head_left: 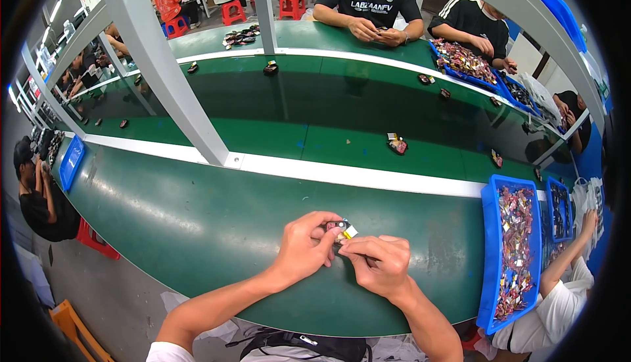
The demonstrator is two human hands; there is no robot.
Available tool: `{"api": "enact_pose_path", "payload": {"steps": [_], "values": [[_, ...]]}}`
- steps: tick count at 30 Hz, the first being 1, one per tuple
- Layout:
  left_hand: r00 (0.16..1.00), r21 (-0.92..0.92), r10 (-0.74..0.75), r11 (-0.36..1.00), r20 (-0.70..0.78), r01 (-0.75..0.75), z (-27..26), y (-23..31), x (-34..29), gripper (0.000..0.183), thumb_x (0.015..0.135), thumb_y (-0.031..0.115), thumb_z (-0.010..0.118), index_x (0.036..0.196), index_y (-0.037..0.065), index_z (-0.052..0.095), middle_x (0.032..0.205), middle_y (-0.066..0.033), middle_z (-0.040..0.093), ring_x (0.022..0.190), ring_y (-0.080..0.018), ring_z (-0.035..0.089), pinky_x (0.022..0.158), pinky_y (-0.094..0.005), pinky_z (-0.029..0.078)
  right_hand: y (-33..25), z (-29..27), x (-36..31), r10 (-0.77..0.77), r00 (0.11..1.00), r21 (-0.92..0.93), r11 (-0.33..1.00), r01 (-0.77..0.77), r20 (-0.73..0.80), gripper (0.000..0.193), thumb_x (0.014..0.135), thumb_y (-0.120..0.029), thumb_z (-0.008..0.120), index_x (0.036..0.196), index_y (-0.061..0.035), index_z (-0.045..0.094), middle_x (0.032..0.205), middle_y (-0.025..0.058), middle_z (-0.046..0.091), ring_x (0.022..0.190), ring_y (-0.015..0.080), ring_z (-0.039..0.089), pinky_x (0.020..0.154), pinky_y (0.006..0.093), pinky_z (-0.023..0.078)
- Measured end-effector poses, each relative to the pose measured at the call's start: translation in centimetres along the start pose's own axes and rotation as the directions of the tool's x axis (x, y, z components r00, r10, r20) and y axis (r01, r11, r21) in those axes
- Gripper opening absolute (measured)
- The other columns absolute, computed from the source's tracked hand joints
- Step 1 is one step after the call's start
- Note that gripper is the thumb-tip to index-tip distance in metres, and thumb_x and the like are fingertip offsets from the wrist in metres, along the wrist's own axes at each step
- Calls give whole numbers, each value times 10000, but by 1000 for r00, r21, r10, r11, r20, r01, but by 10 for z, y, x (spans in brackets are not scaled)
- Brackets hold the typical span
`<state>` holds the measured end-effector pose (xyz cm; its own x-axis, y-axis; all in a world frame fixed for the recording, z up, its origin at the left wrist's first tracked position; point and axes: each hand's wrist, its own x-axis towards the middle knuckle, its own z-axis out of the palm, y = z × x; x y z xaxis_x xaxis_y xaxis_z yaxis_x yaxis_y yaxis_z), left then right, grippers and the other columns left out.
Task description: Assembling small electronic components using tweezers on a production line.
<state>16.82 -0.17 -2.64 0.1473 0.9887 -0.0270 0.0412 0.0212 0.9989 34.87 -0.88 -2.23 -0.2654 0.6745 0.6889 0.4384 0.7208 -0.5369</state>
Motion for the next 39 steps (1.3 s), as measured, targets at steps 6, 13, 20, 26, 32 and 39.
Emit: {"api": "enact_pose_path", "payload": {"steps": [6, 13, 20, 26, 32, 39], "values": [[999, 42, 40, 998, -12, -40, 2, -2, 0, 159, 966, -23, 612, 1115, -68, 648, 853, -108, 687, 558, -124, 665, 444, -270, 526, 2, 0, -1, 3, 1000, 29, 1000, -3, -2, 148, 739, 27, 799, 795, -98, 742, 761, 17, 765, 508, 102, 637, 458, 231, 387], [999, -86, -30, 996, 22, 32, -1, -2, 11, 166, 959, -32, 614, 1118, -74, 641, 901, -120, 688, 553, -145, 666, 445, -276, 533, 1, -2, 5, 11, 999, 71, 997, -8, -47, 152, 737, 18, 805, 823, -83, 733, 787, 27, 756, 502, 136, 609, 441, 254, 387], [977, 44, 26, 999, -211, -17, -34, 8, 132, 203, 976, 50, 622, 1111, -102, 619, 908, -135, 660, 602, -186, 701, 496, -289, 590, 5, -9, 10, 94, 974, 77, 994, -80, -205, 180, 716, 24, 839, 844, -51, 737, 851, 80, 773, 467, 106, 544, 442, 237, 407], [784, 894, 533, 443, -319, 62, -65, 13, 189, 263, 938, 169, 685, 1048, -64, 635, 1052, -269, 619, 837, -446, 684, 727, -486, 567, 11, 0, 7, 24, 976, 68, 998, -10, -216, 181, 710, 28, 844, 837, -45, 738, 852, 85, 774, 419, 96, 504, 423, 239, 393], [729, 783, 673, 517, -123, -346, -24, -3, 188, 102, 873, 77, 658, 869, 1, 725, 797, -136, 696, 775, -295, 703, 688, -392, 540, 14, 6, 3, 17, 982, 51, 999, -7, -190, 129, 760, -37, 823, 839, -79, 730, 841, 46, 761, 568, 199, 684, 509, 289, 512], [957, 636, 255, 764, -137, -112, 47, -10, 206, 131, 815, 86, 665, 821, -4, 760, 802, -234, 722, 825, -389, 729, 789, -442, 570, 16, 1, 1, 2, 982, 29, 1000, 4, -190, 180, 728, -8, 845, 851, -62, 726, 835, 74, 764, 475, 166, 601, 455, 271, 449]]}}
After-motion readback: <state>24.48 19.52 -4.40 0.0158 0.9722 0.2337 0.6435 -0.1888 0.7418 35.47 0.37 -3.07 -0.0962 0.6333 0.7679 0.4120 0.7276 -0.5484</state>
